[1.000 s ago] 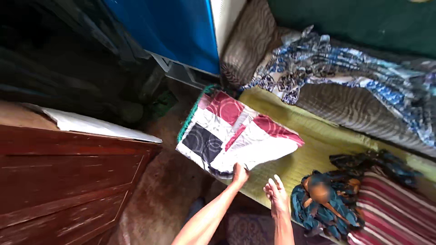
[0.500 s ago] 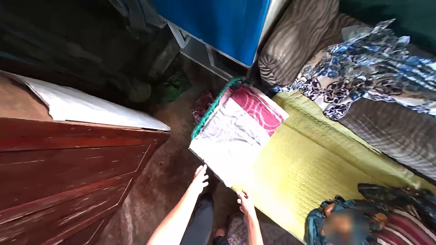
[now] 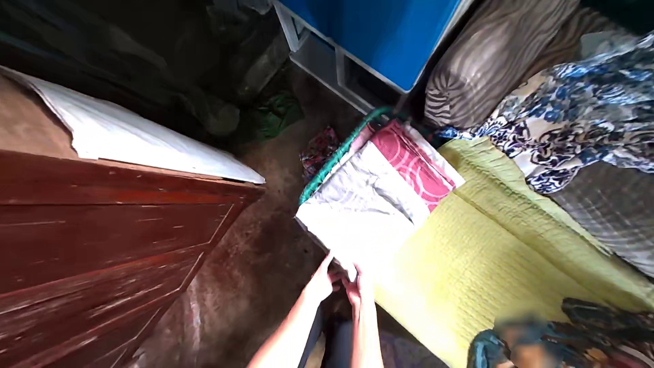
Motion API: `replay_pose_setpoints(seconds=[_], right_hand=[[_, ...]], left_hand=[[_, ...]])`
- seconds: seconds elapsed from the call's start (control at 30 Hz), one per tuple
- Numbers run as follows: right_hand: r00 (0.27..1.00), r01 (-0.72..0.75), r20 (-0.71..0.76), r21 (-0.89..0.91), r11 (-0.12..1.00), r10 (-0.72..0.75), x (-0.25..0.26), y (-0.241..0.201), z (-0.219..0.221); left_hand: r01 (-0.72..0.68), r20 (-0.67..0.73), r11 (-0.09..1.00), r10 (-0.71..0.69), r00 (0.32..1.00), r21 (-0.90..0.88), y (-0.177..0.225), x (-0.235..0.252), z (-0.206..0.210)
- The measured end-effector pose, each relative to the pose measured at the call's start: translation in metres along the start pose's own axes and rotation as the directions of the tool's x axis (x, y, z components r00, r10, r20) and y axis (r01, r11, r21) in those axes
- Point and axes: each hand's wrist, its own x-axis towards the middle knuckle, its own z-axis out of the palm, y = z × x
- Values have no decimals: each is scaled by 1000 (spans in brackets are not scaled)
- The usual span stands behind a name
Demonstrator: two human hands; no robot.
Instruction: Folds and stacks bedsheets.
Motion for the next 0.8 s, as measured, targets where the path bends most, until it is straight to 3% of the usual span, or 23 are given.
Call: replay_pose_setpoints(seconds=[0.1, 0.13, 0.27, 0.33, 0.4, 0.5, 0.63, 0.8], right_hand=[[995, 18, 97, 114, 993, -29, -44, 17, 8], [993, -7, 118, 125, 992, -8, -60, 28, 13], [972, -168, 184, 119, 979, 144, -126, 54, 6], [939, -274, 259, 160, 948, 227, -148, 58, -13], [926, -306, 309, 272, 912, 218, -159, 51, -30], [960, -177, 275, 449, 876, 54, -159, 12, -52], [967, 140, 135, 423, 895, -215, -210, -59, -75], [854, 518, -141, 318, 794, -501, -297, -98, -52]], left_hand=[[-212, 9, 934, 224, 975, -286, 17, -25, 8], [-274, -2, 916, 286, 958, -292, 24, -36, 3], [-373, -204, 924, 382, 901, 81, 23, -92, -24], [-389, -191, 878, 448, 874, 280, 21, -125, -24], [-409, -95, 789, 501, 860, 459, 18, -156, -3], [-454, 130, 607, 500, 856, 653, 21, -191, 46], [-591, 436, 409, 414, 799, 695, 36, -246, 90], [-775, 709, 453, 354, 610, 441, 75, -301, 110]])
